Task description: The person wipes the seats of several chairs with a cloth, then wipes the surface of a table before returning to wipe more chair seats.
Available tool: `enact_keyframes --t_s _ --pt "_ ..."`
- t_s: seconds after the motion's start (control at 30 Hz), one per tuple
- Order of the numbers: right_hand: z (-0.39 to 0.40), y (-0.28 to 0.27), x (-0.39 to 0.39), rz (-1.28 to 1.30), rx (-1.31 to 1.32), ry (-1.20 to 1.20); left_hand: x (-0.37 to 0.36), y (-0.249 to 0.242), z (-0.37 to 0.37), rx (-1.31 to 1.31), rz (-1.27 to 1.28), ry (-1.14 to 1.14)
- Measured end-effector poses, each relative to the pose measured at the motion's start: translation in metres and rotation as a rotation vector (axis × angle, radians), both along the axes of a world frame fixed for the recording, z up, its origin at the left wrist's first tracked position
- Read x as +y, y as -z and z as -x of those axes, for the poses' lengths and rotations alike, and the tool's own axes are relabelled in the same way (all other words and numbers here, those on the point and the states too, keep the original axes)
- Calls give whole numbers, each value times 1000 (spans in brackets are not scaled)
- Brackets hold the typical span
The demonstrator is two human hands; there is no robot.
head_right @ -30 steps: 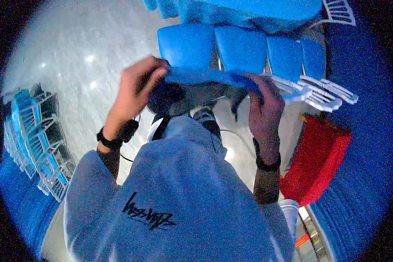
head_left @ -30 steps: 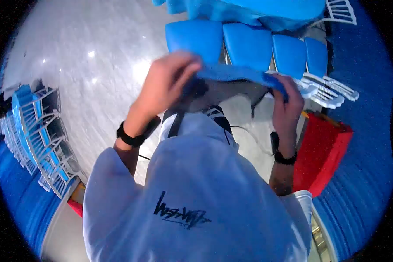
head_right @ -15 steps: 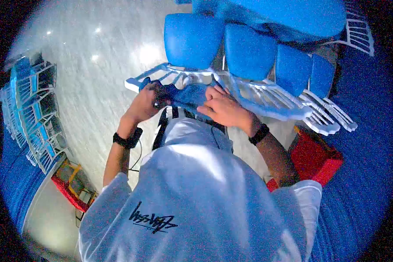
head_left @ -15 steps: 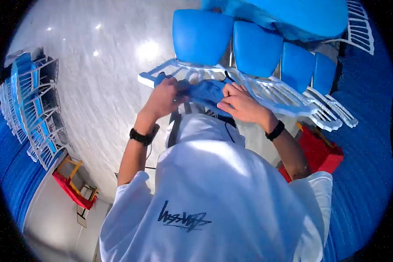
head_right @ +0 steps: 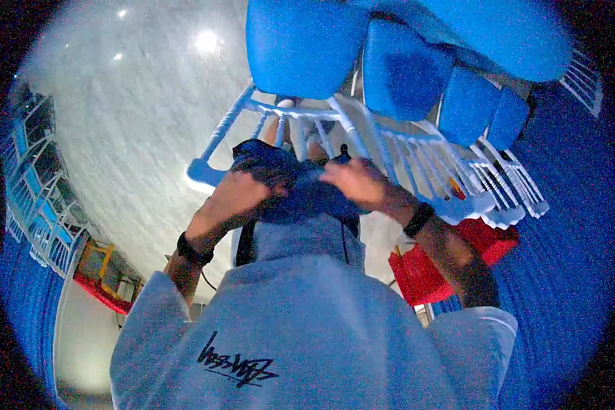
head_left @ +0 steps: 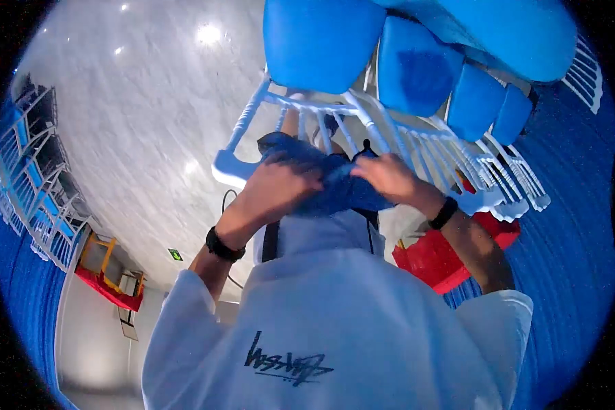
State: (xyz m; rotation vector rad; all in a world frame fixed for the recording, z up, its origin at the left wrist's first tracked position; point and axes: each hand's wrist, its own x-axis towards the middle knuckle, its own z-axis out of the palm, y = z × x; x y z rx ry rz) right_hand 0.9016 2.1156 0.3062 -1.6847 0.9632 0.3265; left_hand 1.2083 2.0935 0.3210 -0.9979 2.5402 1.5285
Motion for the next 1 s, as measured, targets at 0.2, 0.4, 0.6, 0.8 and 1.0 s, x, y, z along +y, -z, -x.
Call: enact_keyframes --t_s 0.2,0.4,0.6,0.8,1.0 --pt "54 51 -86 352 220 1000 -41 -18 0 -153 21 -670" --pt "32 165 -88 267 -38 375 -8 11 12 -384 110 -548" --pt "-13 248 -55 -364 -104 58 -16 20 14 -388 48 -661" --pt "-33 279 -65 -271 -19 -41 -12 23 15 -320 77 -713" --pt "-54 306 -58 -87 156 -220 -8 21 9 -366 6 -707"
